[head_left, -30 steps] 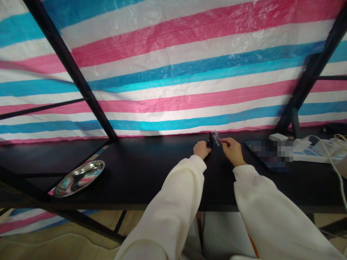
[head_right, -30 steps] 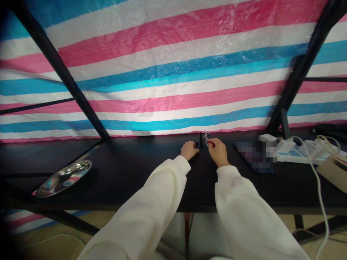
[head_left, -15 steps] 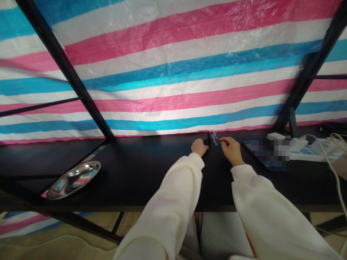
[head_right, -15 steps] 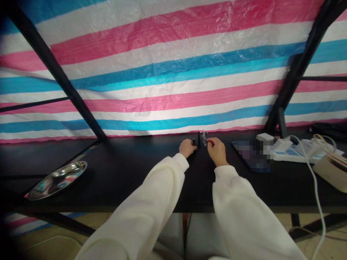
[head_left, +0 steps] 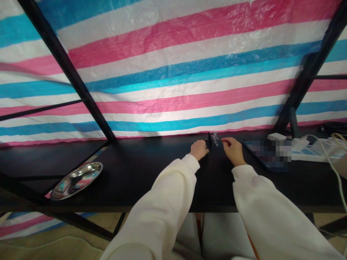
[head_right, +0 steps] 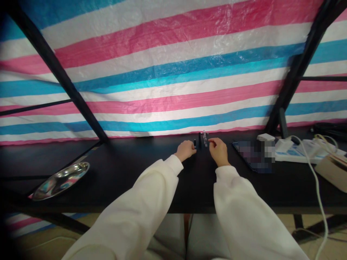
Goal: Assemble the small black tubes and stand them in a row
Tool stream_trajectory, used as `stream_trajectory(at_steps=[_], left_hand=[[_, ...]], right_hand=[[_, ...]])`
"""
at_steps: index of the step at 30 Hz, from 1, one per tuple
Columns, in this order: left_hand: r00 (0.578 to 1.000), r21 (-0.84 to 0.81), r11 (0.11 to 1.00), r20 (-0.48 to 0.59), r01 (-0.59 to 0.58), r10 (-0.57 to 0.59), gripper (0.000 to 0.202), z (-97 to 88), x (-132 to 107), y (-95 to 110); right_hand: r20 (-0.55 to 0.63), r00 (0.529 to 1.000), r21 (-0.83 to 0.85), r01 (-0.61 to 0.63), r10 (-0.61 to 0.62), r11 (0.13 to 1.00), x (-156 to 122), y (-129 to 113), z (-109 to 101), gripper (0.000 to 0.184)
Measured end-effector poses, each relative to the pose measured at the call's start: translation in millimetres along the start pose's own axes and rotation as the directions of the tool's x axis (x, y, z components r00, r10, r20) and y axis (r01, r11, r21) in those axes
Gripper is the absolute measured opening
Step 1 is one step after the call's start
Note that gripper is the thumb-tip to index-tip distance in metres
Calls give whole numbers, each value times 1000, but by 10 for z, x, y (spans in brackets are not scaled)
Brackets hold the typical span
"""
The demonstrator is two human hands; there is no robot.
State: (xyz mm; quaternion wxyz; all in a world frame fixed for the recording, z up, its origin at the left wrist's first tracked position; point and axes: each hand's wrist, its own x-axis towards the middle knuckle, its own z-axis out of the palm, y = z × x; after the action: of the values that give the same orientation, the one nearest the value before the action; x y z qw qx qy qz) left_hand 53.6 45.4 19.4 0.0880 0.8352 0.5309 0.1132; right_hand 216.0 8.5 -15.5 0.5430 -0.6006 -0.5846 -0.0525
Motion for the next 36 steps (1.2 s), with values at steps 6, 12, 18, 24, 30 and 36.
stream_trajectory(at_steps=[6, 12, 18, 24, 30, 36], left_hand=[[986, 39, 988, -69, -149, 151, 40, 77, -117, 203], [995, -12, 995, 12, -94, 94, 60, 142, -67, 360], [997, -41, 997, -20, -71, 70, 40, 164, -30, 382], [992, 23, 995, -83, -98, 100, 27, 163, -2, 428], [990, 23, 994, -86, -110, 111, 25, 140, -4, 452], [986, -91, 993, -153, -73, 58, 18, -33, -243, 292]], right_hand=[[-37, 999, 9, 11, -11, 1000, 5, -10, -22, 25], [-19, 1000, -4, -10, 10, 1000, 0, -32, -39, 25], [-26, 999, -6, -40, 40, 999, 11, -49, -47, 24], [-24, 998, 1, -53, 53, 999, 11, -22, -27, 24], [-42, 998, -13, -42, 42, 999, 14, -20, -33, 25], [-1, 990, -178, -138, 140, 974, -4, 110, 33, 27]])
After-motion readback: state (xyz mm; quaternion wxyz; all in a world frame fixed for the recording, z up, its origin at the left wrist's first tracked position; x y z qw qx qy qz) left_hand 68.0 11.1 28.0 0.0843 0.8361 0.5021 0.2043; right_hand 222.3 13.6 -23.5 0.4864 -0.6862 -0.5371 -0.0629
